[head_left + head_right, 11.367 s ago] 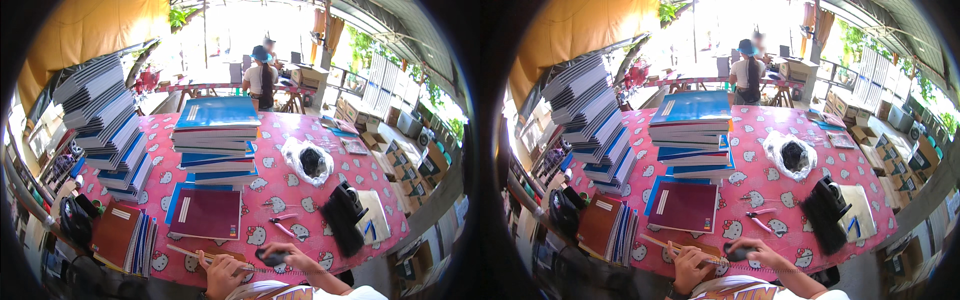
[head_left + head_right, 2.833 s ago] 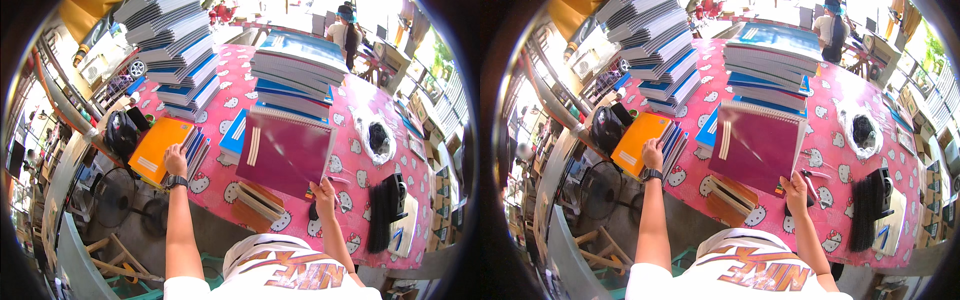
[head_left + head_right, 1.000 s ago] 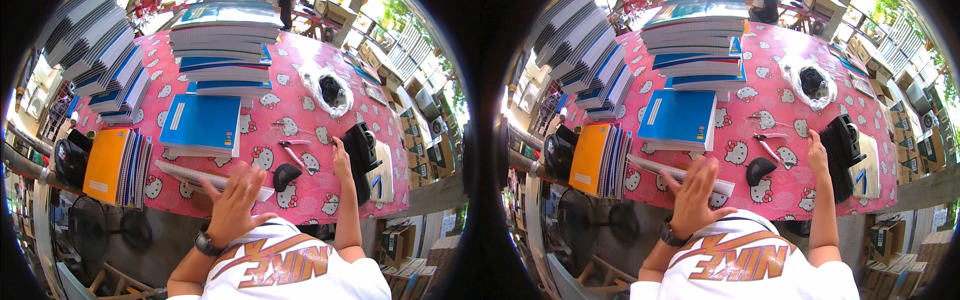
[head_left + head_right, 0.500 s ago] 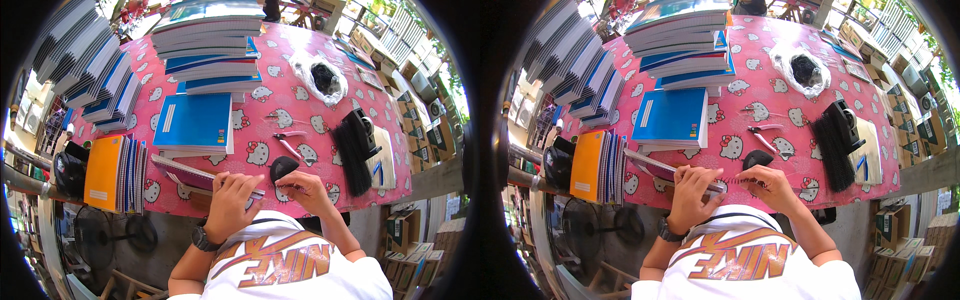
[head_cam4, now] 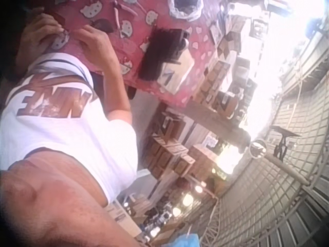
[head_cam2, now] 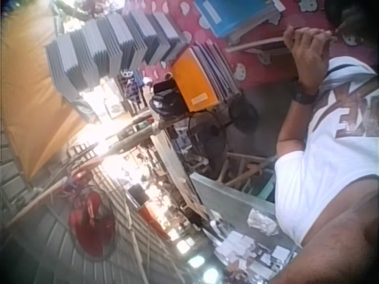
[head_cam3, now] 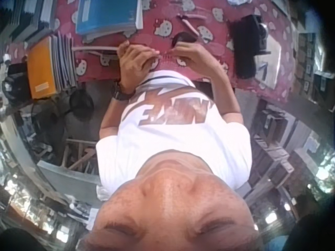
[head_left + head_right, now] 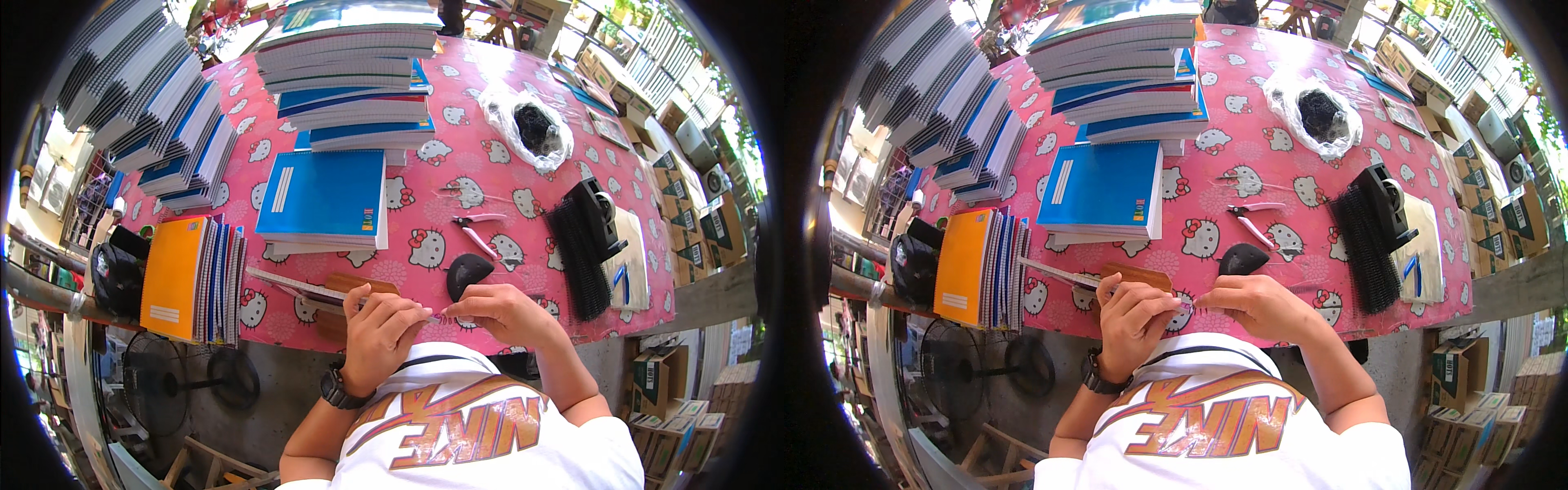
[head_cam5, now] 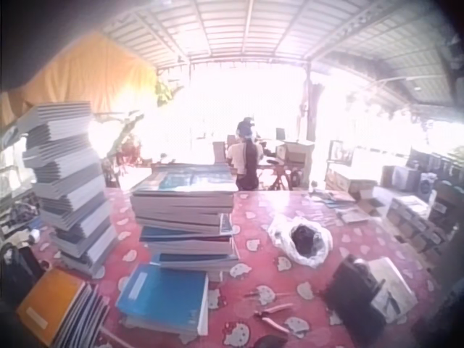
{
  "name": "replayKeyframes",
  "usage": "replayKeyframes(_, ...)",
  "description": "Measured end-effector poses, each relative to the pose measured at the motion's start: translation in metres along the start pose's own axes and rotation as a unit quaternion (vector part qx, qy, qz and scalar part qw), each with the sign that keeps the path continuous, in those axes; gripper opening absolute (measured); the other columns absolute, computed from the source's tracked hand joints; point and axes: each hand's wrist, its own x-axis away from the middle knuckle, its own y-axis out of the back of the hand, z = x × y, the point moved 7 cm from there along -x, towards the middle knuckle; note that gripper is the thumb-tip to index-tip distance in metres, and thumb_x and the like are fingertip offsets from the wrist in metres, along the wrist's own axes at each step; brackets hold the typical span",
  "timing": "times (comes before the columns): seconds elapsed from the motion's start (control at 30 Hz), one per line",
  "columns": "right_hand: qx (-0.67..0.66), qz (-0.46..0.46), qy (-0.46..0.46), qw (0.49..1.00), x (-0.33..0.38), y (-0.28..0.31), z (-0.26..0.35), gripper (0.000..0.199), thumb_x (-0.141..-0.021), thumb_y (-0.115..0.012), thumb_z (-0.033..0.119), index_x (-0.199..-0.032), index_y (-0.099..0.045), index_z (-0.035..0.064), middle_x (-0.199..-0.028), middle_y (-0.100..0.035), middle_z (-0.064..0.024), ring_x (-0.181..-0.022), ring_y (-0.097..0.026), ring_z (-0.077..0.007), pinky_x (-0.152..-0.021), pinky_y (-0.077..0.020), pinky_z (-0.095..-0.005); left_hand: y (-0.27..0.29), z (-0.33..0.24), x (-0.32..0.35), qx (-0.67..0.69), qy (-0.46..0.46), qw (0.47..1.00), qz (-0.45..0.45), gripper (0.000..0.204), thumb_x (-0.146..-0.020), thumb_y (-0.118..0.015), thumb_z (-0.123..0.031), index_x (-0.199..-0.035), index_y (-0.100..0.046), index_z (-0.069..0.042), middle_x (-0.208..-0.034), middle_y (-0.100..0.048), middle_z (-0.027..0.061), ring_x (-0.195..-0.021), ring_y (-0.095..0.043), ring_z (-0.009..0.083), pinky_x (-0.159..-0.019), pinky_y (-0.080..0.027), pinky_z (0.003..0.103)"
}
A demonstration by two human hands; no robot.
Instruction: The person assembles spiral-bound notebooks by aligning stacks of pages and covers, threading plastic spiral coils through pre-punched holes, and trimming the ends with a tool.
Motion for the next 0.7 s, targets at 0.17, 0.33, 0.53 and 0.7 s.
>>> replayKeyframes(0.17,0.088,0.036,-0.005,0.995,-0.007,-0.002,0.016,0.022,-0.076,-0.063,0.003,-0.098,-0.059,0.0034,-0.082,-0.057,-0.0104,-0.076,-0.06,-0.0296,-0.061,-0.0481,-0.0381,-0.001,0.004,-0.003,0.006,0.032,0.999,-0.003,0.022,-0.066,-0.075,-0.009,-0.084,-0.066,-0.016,-0.08,-0.064,-0.0031,-0.077,-0.059,0.0148,-0.084,-0.033,0.034)
replayKeyframes(0.33,0.113,0.022,0.014,0.993,-0.006,-0.006,0.009,0.02,-0.078,-0.063,0.007,-0.097,-0.057,0.0045,-0.084,-0.055,-0.0104,-0.078,-0.059,-0.0294,-0.062,-0.0473,-0.0377,-0.003,0.002,-0.006,0.024,0.025,0.999,0.016,0.021,-0.066,-0.075,-0.009,-0.084,-0.065,-0.016,-0.079,-0.064,-0.0028,-0.077,-0.058,0.0149,-0.083,-0.033,0.033)
replayKeyframes(0.53,0.072,-0.005,-0.067,0.995,-0.007,-0.001,0.013,0.026,-0.079,-0.062,0.003,-0.105,-0.057,0.0051,-0.082,-0.054,-0.0107,-0.075,-0.058,-0.0269,-0.064,-0.0478,-0.036,-0.007,-0.001,-0.007,0.005,0.055,0.998,0.023,0.021,-0.069,-0.072,-0.013,-0.088,-0.065,-0.017,-0.083,-0.063,-0.0038,-0.081,-0.057,0.0136,-0.087,-0.029,0.036)
replayKeyframes(0.7,-0.148,0.014,-0.168,0.974,0.0,-0.01,-0.032,0.037,-0.085,-0.054,-0.005,-0.12,-0.055,0.0054,-0.084,-0.064,-0.0055,-0.069,-0.057,-0.0079,-0.064,-0.0481,-0.0225,-0.015,-0.002,-0.004,-0.017,0.011,0.991,0.132,0.017,-0.075,-0.069,-0.019,-0.09,-0.062,-0.018,-0.084,-0.058,-0.0039,-0.087,-0.053,0.014,-0.087,-0.026,0.043)
